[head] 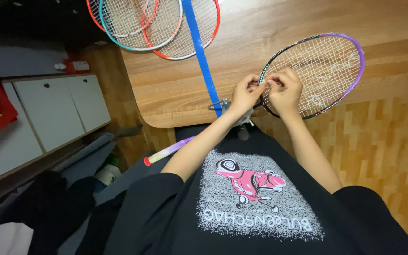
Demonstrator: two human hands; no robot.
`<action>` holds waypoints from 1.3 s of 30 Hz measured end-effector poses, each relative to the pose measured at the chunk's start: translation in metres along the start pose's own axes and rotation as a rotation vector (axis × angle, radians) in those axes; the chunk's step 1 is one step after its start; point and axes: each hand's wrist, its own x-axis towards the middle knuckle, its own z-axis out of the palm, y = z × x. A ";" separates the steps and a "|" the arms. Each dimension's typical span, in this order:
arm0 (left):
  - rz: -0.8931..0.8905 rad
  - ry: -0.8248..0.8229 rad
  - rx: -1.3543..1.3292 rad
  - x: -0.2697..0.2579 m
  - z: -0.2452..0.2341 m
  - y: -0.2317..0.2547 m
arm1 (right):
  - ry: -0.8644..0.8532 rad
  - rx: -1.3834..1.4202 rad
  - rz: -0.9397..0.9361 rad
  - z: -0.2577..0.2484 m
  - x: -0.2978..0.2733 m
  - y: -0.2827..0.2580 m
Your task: Thread the string through the grommets of a badminton racket.
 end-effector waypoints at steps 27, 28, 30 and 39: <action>-0.042 0.007 0.046 -0.012 -0.008 0.026 | 0.079 0.007 -0.079 0.002 0.000 -0.001; -0.088 -0.002 0.054 -0.016 -0.012 0.029 | 0.069 0.002 -0.076 0.002 -0.001 -0.005; -0.054 -0.010 0.042 -0.018 -0.018 0.038 | 0.060 -0.007 -0.084 0.002 -0.001 0.001; 0.081 -0.027 0.072 -0.034 -0.025 0.064 | 0.009 0.013 -0.125 -0.008 0.000 -0.010</action>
